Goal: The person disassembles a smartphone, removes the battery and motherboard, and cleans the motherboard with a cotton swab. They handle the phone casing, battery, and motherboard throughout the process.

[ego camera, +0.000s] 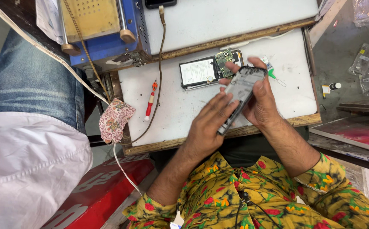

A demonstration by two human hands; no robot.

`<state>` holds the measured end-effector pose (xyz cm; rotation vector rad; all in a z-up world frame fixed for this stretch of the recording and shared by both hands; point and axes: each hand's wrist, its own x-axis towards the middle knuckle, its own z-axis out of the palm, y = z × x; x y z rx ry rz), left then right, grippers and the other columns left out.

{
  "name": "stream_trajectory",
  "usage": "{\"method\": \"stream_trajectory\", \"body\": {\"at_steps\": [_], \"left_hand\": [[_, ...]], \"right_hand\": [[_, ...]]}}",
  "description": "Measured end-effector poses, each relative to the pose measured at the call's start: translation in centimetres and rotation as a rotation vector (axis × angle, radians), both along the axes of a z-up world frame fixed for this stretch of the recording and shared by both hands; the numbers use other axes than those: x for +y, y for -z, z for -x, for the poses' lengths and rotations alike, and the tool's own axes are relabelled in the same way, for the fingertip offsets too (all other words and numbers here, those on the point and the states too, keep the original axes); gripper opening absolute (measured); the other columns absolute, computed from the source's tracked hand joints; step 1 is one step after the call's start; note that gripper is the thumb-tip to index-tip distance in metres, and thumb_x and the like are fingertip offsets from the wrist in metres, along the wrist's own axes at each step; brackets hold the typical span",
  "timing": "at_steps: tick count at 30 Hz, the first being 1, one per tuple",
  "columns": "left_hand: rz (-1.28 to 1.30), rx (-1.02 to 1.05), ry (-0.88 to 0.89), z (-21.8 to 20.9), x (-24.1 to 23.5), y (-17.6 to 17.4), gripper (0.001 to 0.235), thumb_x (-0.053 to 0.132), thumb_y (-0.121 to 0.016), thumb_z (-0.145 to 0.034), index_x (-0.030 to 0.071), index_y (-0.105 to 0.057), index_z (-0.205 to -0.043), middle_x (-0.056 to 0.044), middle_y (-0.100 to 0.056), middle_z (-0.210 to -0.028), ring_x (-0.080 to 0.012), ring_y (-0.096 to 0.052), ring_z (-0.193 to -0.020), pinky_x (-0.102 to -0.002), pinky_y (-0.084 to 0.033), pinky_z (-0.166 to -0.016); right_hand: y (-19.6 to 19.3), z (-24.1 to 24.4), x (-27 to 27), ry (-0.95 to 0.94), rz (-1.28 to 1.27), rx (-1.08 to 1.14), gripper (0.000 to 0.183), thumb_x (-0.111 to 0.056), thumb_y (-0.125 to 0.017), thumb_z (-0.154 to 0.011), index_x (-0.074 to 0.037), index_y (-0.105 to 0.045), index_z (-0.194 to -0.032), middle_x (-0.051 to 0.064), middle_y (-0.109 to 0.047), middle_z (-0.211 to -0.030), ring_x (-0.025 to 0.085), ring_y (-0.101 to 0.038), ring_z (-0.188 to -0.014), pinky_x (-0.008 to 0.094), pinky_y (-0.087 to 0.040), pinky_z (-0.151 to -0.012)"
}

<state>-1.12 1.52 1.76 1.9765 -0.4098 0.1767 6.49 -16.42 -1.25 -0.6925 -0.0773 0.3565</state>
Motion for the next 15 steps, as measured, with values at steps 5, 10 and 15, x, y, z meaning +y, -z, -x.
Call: {"method": "stream_trajectory", "body": {"at_steps": [5,10,15], "left_hand": [[0.642,0.377,-0.258,-5.0,2.4,1.4,0.047,0.029,-0.051,-0.112,0.002,-0.051,-0.150,-0.019,-0.069,-0.123,-0.0249,-0.069,-0.100,-0.035,-0.058,-0.089],[1.089,0.568,-0.221,-15.0,4.6,3.2,0.046,0.027,-0.055,-0.105,-0.002,-0.048,-0.140,-0.019,-0.067,-0.118,-0.0277,-0.072,-0.091,-0.043,-0.064,-0.080],[1.126,0.516,-0.276,-16.7,4.5,2.6,0.068,0.013,-0.062,-0.103,0.012,-0.021,-0.157,-0.017,-0.049,-0.142,-0.0240,-0.067,-0.114,-0.047,-0.065,-0.098]], "right_hand": [[0.7,0.6,-0.9,0.122,0.226,-0.185,0.070,-0.041,-0.072,-0.102,-0.025,-0.031,-0.156,0.014,-0.038,-0.167,0.030,-0.057,-0.144,0.046,-0.060,-0.116],[1.5,1.6,-3.6,0.185,0.777,-0.455,0.025,-0.009,-0.057,-0.113,-0.002,-0.057,-0.137,0.020,-0.057,-0.149,0.025,-0.068,-0.123,0.038,-0.065,-0.097],[1.1,2.7,-4.2,0.137,0.929,-0.369,0.017,0.001,-0.061,-0.107,0.000,-0.064,-0.123,0.016,-0.065,-0.137,0.018,-0.071,-0.110,0.031,-0.064,-0.089]]}}
